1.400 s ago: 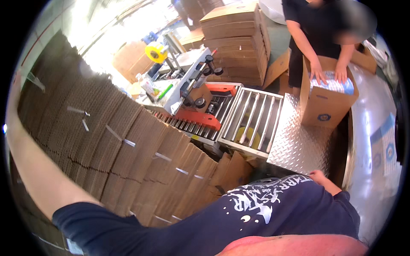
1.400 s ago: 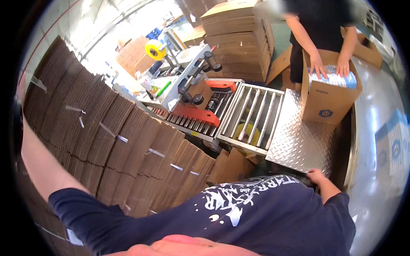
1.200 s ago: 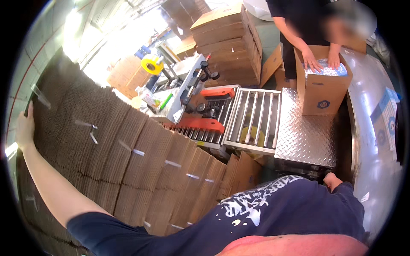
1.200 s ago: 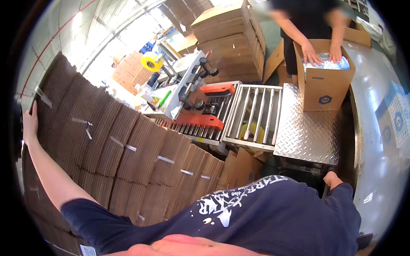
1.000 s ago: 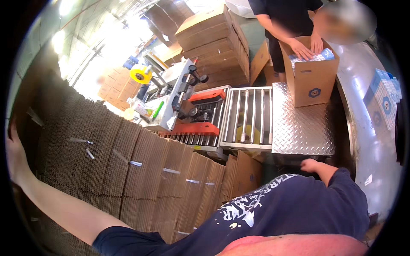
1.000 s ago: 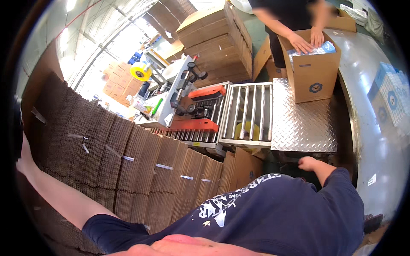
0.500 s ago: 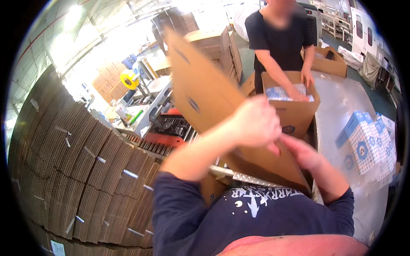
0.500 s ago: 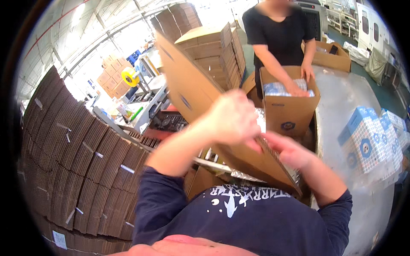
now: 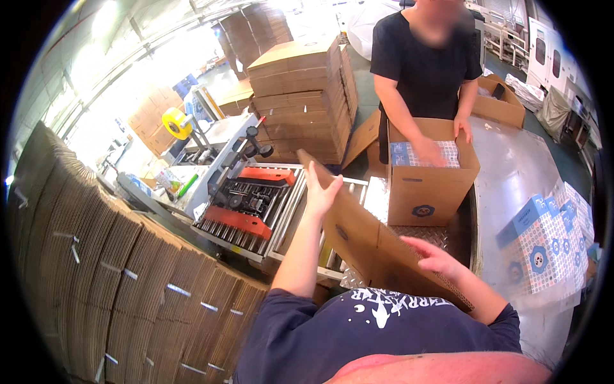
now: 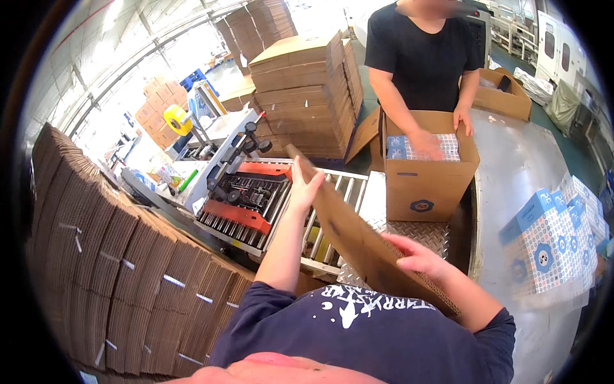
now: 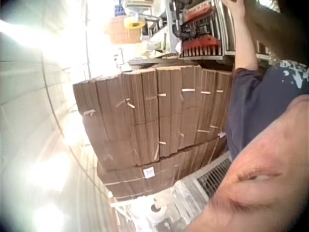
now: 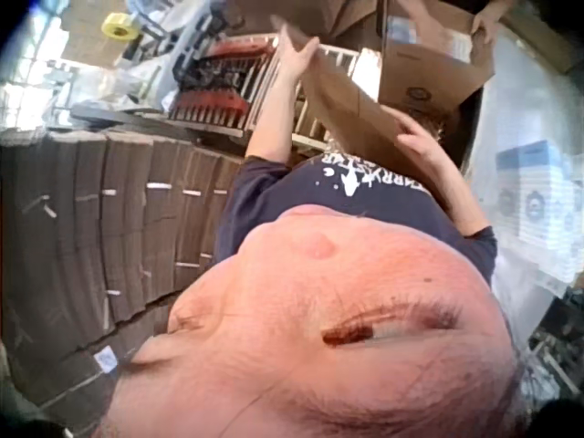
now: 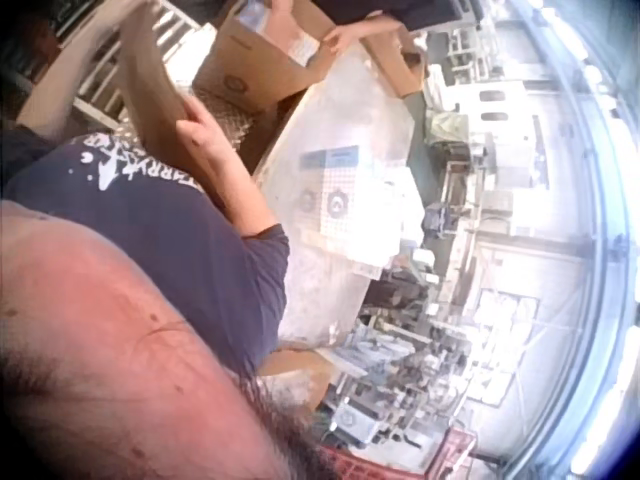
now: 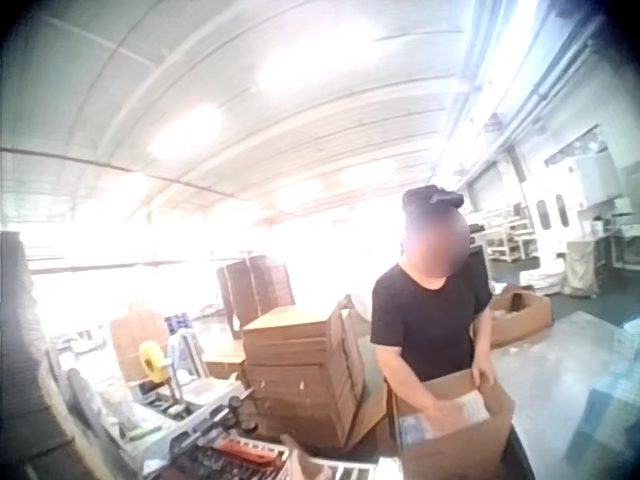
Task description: The person packs multiple small product boxes into larger shipping cartons at a stainless steel table, closes the carton flaps, and places the filled cartons onto a roller conveyor for sealing.
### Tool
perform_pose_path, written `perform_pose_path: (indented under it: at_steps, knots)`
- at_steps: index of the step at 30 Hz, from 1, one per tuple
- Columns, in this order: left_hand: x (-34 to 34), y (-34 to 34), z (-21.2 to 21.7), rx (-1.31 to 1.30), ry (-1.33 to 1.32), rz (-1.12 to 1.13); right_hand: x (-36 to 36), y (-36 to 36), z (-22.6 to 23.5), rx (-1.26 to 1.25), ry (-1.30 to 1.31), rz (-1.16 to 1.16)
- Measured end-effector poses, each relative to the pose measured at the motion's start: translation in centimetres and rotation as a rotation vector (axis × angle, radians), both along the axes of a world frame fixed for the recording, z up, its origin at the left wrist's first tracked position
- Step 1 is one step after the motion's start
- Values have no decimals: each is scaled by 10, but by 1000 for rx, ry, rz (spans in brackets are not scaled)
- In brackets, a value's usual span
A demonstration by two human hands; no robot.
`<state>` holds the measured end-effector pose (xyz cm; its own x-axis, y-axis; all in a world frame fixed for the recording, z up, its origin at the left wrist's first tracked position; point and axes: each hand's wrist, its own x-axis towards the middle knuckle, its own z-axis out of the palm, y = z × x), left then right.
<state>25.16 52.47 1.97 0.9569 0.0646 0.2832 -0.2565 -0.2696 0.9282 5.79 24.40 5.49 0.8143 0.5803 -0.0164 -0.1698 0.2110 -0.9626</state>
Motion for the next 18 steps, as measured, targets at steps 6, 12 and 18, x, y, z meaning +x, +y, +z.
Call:
perform_pose_path:
  at_steps: [6, 12, 18]
  knots:
    - [44, 24, -17, -157, -69, -194, 41, -22, 11, -13, 42, -259]
    - [19, 17, 71, 58, 76, -648, 60, -101, 41, -484, -144, -690]
    - [9, -43, 43, 619, -134, -771, 58, -38, 28, -934, -517, -817]
